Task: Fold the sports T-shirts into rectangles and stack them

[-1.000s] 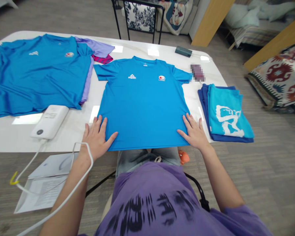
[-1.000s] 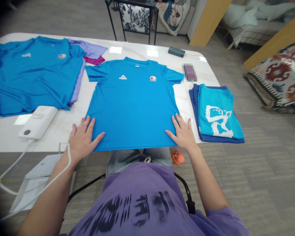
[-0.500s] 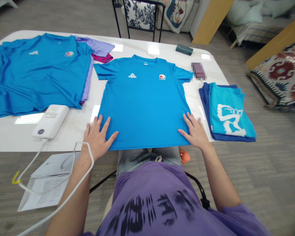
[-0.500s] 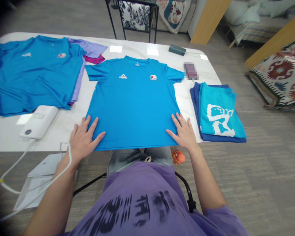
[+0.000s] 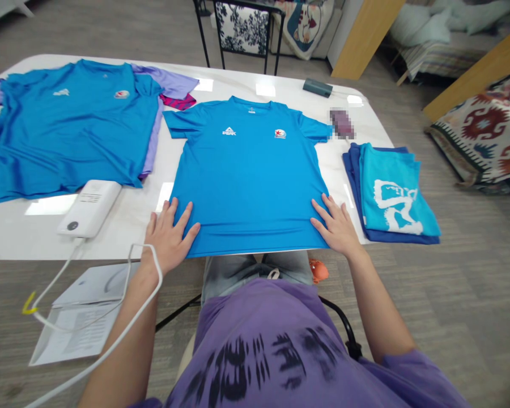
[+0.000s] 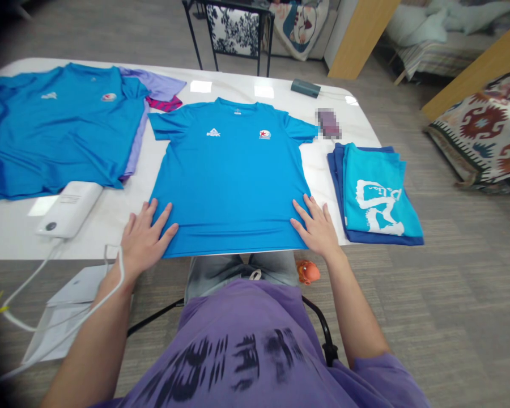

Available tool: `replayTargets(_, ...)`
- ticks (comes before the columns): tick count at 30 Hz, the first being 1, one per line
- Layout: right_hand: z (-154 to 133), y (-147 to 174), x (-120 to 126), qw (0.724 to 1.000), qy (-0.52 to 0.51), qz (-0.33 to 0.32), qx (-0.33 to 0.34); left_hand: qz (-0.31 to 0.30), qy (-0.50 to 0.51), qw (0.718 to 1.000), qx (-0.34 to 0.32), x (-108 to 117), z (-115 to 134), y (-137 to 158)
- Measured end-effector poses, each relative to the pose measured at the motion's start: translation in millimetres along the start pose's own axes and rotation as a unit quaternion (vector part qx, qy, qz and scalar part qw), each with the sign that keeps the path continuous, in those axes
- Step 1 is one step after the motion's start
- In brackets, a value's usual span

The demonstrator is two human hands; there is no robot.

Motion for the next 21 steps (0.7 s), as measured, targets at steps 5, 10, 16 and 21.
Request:
replayTargets(5, 2.4, -0.7, -2.3, 1.000, 0.003, -0.006, -0.003, -0.001, 0.005, 1.000, 0.000, -1.4, -2.0, 0.1)
replayTargets(10, 4.2, -0.8, -2.1, 1.000, -0.001, -0.015, -0.012, -0.003, 0.011, 1.000, 0.001, -0.7, -3.1, -0.2)
replayTargets(16, 2.2, 0.1, 0.0, 1.000, 0.000, -0.007, -0.001, -0.005, 0.000, 1.000, 0.001, 0.6, -0.1, 0.8)
replayTargets(21, 3.7, -0.3, -1.7, 1.000, 0.001, -0.010, -0.001, -0.012, 0.003, 1.000, 0.007, -0.8, -2.4, -0.9)
Point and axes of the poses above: each hand's wrist, its own y-axis away from the middle knuckle, its own x-axis out of the back of the hand, z = x × y, the point moved 8 cm from there along -y, towards the middle knuckle, and after that the axes turned 4 degrees about y, right-handed, at the moved point
